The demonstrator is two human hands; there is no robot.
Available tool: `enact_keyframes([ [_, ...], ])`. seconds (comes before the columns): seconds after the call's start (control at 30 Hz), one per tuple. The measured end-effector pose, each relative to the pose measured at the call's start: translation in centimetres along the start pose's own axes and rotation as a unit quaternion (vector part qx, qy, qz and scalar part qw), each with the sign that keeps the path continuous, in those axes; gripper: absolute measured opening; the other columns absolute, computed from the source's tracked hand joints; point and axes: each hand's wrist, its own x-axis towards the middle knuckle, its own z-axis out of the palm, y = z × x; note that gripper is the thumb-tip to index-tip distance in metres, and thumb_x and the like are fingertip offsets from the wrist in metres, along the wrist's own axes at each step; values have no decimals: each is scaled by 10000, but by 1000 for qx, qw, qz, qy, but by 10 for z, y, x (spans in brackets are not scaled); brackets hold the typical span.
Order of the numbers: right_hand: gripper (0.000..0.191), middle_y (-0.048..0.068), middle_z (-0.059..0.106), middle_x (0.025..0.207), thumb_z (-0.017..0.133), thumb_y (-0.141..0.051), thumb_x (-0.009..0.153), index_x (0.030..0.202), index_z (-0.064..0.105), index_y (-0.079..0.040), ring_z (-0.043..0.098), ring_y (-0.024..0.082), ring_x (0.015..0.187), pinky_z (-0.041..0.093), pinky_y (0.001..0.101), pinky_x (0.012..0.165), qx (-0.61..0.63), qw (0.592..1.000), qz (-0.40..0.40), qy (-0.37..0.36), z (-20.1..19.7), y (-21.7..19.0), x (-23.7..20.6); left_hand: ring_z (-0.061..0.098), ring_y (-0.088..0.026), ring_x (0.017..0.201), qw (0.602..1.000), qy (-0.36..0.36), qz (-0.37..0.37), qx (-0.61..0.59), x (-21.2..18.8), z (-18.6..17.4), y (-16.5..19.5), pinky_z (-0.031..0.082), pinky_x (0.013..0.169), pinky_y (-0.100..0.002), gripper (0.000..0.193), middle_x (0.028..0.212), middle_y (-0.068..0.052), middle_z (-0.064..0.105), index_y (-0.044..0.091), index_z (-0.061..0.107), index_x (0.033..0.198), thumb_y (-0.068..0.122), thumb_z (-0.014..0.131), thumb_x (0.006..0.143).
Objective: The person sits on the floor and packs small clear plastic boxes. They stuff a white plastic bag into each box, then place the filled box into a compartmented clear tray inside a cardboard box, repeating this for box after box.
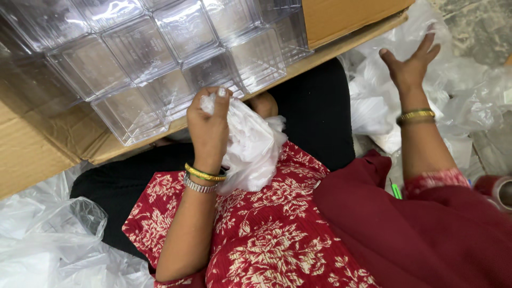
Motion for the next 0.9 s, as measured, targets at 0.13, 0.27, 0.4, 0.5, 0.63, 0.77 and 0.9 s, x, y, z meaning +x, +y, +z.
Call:
enact_keyframes([
  [0.13, 1170, 313, 104, 1722, 981, -423, 867, 1728, 225, -188, 158, 488, 1614, 257, 557, 1331, -56, 990, -127, -40, -23, -22, -86, 400, -30, 447, 996, 45, -71, -33, 1, -9, 11, 312, 385, -238, 180, 647, 23, 536, 45, 670, 986, 224, 688, 974],
  [0.27, 852, 292, 173, 1713, 815, -417, 1033, 1693, 314, -218, 223, 502, 1572, 268, 672, 1266, -87, 991, -65, -73, -6, -28, -176, 502, -43, 620, 990, 35, -20, -134, 2, -14, 17, 388, 534, -220, 175, 813, 20, 618, 23, 645, 1004, 99, 783, 927],
  [0.4, 938, 275, 162, 1698, 850, -397, 952, 1684, 304, -185, 238, 503, 1566, 299, 649, 1208, -136, 984, -112, -5, 7, -15, -178, 595, -76, 810, 986, 9, 21, -163, 3, -14, 19, 504, 738, -228, 295, 941, 8, 630, 18, 631, 1061, -25, 822, 840],
  [0.5, 1004, 290, 168, 1715, 885, -419, 911, 1698, 317, -159, 245, 506, 1567, 286, 668, 1160, -165, 981, -105, -2, 18, -9, -143, 612, -94, 830, 985, 0, 16, -169, 1, -14, 19, 518, 765, -238, 294, 952, -8, 646, 7, 643, 1070, -59, 781, 818],
  [0.63, 997, 286, 211, 1719, 849, -449, 939, 1676, 266, -118, 270, 477, 1563, 299, 622, 1267, -148, 977, -128, 84, 32, -4, -62, 630, -102, 849, 986, -1, 20, -165, 0, -13, 18, 531, 793, -242, 197, 951, -30, 671, -22, 658, 1028, -54, 772, 870],
  [0.77, 951, 290, 250, 1694, 778, -474, 948, 1682, 279, -133, 275, 469, 1569, 326, 562, 1283, -88, 988, -84, 90, 49, -3, -3, 634, -83, 830, 985, -1, 14, -175, 0, -10, 18, 530, 769, -227, 156, 953, -22, 690, -6, 662, 1020, -7, 770, 907],
  [0.9, 959, 306, 143, 1688, 754, -528, 993, 1685, 221, -132, 227, 501, 1493, 277, 584, 1179, -71, 997, 16, -9, 55, -19, 37, 607, -76, 793, 987, 9, 18, -161, 0, -9, 20, 500, 718, -223, 165, 925, -22, 678, -5, 658, 1018, -3, 790, 919],
])
